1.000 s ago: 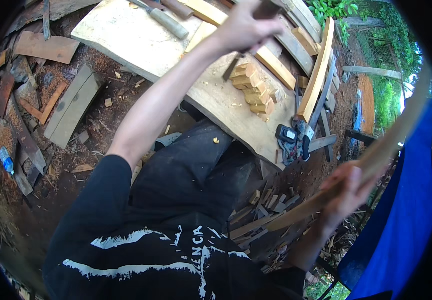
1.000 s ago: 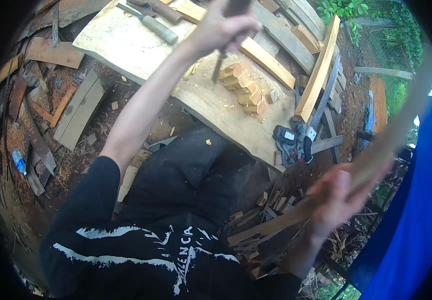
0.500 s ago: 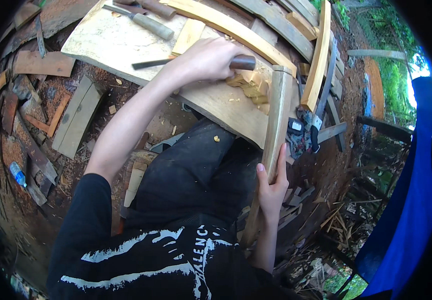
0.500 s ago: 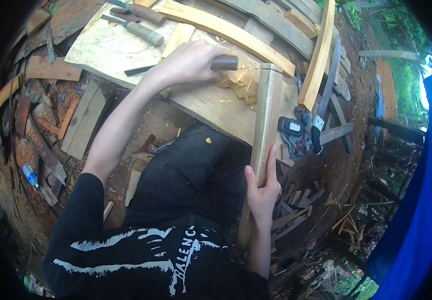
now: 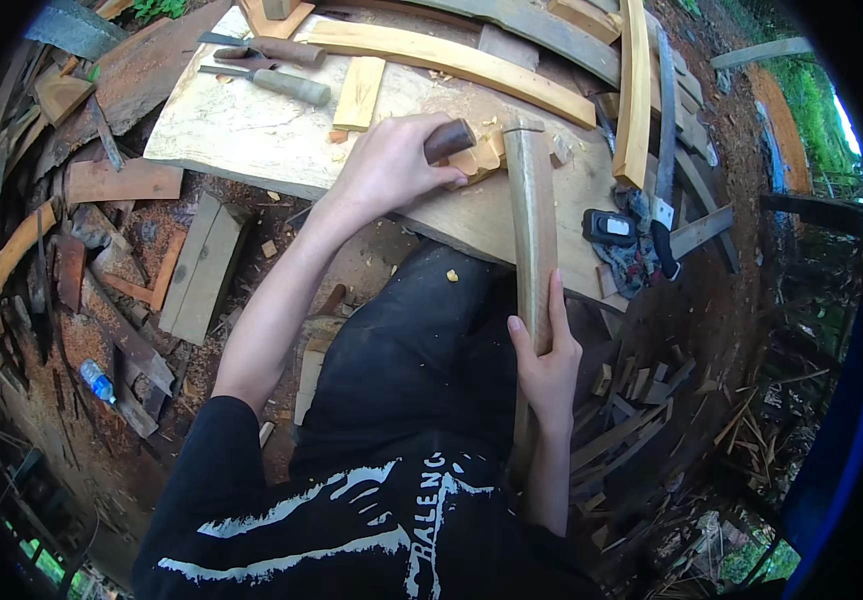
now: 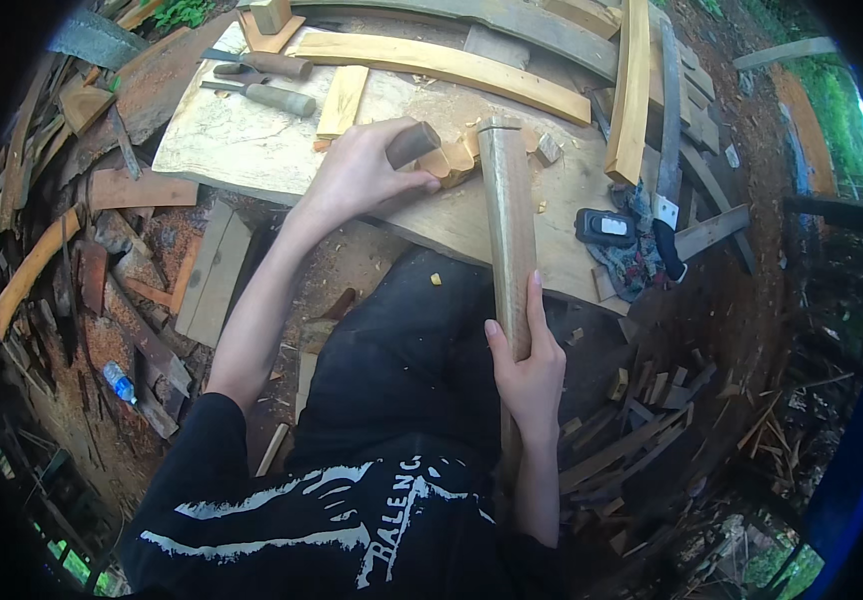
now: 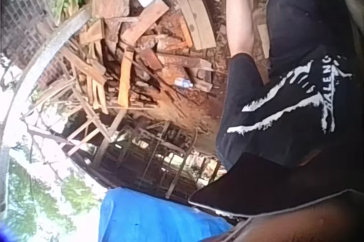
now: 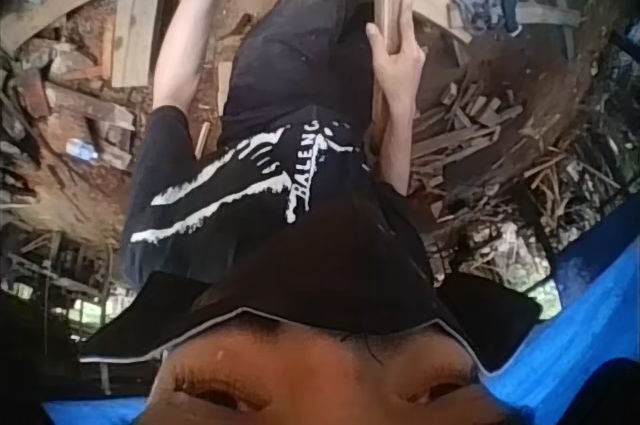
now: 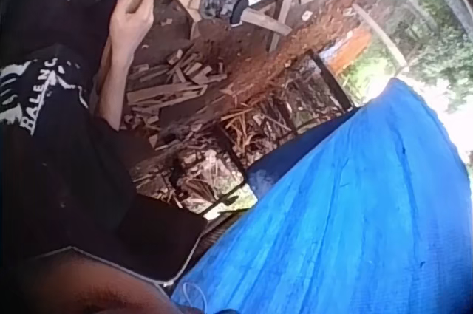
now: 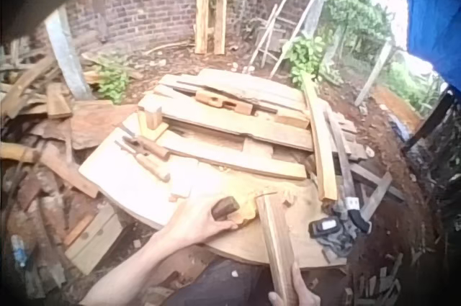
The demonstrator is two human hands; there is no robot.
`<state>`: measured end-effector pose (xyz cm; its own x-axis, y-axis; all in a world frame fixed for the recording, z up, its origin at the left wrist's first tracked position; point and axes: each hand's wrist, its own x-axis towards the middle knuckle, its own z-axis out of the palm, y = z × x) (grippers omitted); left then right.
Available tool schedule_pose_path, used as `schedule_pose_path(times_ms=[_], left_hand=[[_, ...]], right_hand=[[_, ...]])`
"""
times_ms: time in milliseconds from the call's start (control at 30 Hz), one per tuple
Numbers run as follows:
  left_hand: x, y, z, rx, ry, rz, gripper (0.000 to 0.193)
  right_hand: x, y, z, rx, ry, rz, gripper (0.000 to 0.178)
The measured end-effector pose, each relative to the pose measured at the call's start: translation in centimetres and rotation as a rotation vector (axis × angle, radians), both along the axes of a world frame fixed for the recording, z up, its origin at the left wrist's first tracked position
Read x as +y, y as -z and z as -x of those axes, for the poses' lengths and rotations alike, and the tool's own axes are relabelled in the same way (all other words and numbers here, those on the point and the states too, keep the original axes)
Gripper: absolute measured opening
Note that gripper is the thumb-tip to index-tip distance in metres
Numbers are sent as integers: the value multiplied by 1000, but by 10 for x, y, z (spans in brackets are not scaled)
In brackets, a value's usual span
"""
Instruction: The person carves a decorative wooden object using a chisel and a wooden mallet.
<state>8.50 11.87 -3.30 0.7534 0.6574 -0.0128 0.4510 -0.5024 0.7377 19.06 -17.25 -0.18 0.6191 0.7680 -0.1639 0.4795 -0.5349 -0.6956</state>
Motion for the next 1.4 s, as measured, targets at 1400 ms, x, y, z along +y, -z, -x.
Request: schedule_pose_path(times_ms=[1400], left_hand=[[-13,-65,-36,-1188,30,16,28]], right_hand=[[-4,8,-9,-110,-56,53,76]])
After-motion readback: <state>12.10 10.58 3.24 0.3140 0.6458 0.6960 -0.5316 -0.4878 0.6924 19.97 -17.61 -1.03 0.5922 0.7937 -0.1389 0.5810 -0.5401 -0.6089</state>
